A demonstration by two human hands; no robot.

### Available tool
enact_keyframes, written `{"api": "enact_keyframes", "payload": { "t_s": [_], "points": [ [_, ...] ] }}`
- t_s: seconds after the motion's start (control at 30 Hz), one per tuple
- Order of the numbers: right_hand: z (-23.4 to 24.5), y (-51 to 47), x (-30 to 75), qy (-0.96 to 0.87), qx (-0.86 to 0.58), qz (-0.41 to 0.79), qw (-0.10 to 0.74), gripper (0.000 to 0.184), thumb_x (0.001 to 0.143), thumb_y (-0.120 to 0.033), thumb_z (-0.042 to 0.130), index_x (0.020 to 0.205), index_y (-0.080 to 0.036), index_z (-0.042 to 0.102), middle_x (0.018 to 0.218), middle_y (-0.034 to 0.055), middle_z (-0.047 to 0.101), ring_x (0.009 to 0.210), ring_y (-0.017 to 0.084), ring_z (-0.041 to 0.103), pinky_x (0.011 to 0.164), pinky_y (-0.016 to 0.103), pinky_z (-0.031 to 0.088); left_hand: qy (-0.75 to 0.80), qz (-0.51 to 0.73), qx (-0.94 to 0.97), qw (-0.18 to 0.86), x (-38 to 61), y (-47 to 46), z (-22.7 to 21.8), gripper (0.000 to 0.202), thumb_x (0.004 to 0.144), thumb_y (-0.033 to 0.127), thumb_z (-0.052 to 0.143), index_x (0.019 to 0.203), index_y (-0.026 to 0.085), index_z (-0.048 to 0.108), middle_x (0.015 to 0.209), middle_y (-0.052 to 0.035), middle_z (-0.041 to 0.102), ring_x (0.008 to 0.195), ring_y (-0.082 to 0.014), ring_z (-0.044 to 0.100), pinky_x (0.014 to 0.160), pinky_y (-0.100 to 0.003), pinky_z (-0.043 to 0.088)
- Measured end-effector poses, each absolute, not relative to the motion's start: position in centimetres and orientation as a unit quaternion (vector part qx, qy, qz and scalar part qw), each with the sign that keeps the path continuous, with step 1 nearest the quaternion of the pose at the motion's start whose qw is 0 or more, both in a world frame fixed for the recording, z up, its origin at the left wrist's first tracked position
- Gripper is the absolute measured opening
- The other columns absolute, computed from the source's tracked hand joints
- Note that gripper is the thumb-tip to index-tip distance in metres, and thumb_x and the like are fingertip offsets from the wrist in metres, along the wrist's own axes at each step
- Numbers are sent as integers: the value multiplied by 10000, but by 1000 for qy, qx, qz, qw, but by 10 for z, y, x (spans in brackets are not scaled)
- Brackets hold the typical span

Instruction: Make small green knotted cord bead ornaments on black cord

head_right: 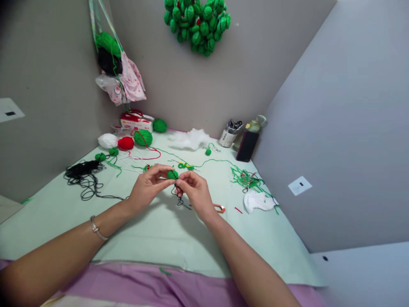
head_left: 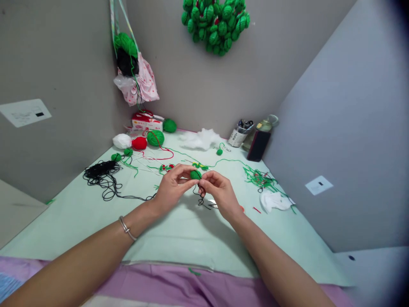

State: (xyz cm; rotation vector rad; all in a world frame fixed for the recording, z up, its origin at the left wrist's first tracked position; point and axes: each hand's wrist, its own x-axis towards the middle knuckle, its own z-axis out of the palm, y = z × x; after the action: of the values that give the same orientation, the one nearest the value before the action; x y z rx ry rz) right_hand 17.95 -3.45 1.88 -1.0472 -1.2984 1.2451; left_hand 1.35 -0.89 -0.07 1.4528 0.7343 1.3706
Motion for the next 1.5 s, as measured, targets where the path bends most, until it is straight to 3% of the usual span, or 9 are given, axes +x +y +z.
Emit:
{"api": "enact_keyframes", "payload": {
  "t_s": [0.63,0.73,0.87,0.97,1.1,1.2,1.33,1.43,1.5],
  "points": [
    [22,-34,186,-530,-416,581,456,207,785,-322,717,846,-171,591,748,12,662,696,134,645,716,292,534,333,527,646,441,11,-5,-7,246,785,281,732,997,181,661,981,-42,617,865,-156,631,823,-314,548],
    [24,-36,187,-591,-445,482,470,189,848,-351,655,855,-191,555,764,14,656,711,153,645,724,317,532,330,511,668,428,10,-4,-10,234,802,257,710,1022,190,664,998,-48,600,883,-161,628,843,-335,555],
    [22,-38,188,-722,-475,225,451,106,908,-308,588,874,-210,610,846,36,643,757,155,609,747,308,496,325,493,687,425,10,-5,-10,216,807,248,694,1017,203,673,980,-45,582,888,-169,623,843,-343,559],
    [23,-39,189,-758,-454,161,439,101,916,-260,571,873,-216,651,863,44,621,726,146,579,701,298,475,326,481,692,429,12,-6,-8,188,805,239,685,990,205,676,966,-39,571,871,-166,626,844,-344,558],
    [35,-40,193,-704,-459,191,508,97,881,-264,611,810,-211,650,878,47,624,754,152,574,679,292,471,317,475,701,427,11,-2,-12,202,807,249,685,1006,214,675,983,-41,563,878,-168,629,862,-349,553],
    [44,-38,198,-612,-454,318,564,137,867,-326,630,816,-204,593,886,42,652,674,138,583,558,268,444,319,461,721,406,8,2,-16,220,818,263,677,1034,221,673,1002,-48,562,892,-175,623,857,-348,544],
    [55,-33,206,-536,-425,528,504,201,897,-393,591,859,-214,509,745,18,660,496,119,564,476,260,397,351,433,747,363,4,6,-18,216,825,294,667,1026,216,657,1003,-48,587,828,-169,619,812,-342,528],
    [78,-36,223,-504,-402,514,567,151,861,-322,647,833,-214,546,573,-44,514,437,77,448,449,239,296,374,420,761,325,-1,11,-19,189,815,289,661,987,212,650,976,-40,599,782,-162,617,779,-328,516],
    [103,-45,244,-481,-373,452,652,146,796,-280,706,778,-222,574,522,-79,359,408,54,262,432,253,158,390,407,770,299,-5,16,-20,162,799,256,651,956,216,654,938,-28,591,742,-153,609,756,-320,509]
  ]
}}
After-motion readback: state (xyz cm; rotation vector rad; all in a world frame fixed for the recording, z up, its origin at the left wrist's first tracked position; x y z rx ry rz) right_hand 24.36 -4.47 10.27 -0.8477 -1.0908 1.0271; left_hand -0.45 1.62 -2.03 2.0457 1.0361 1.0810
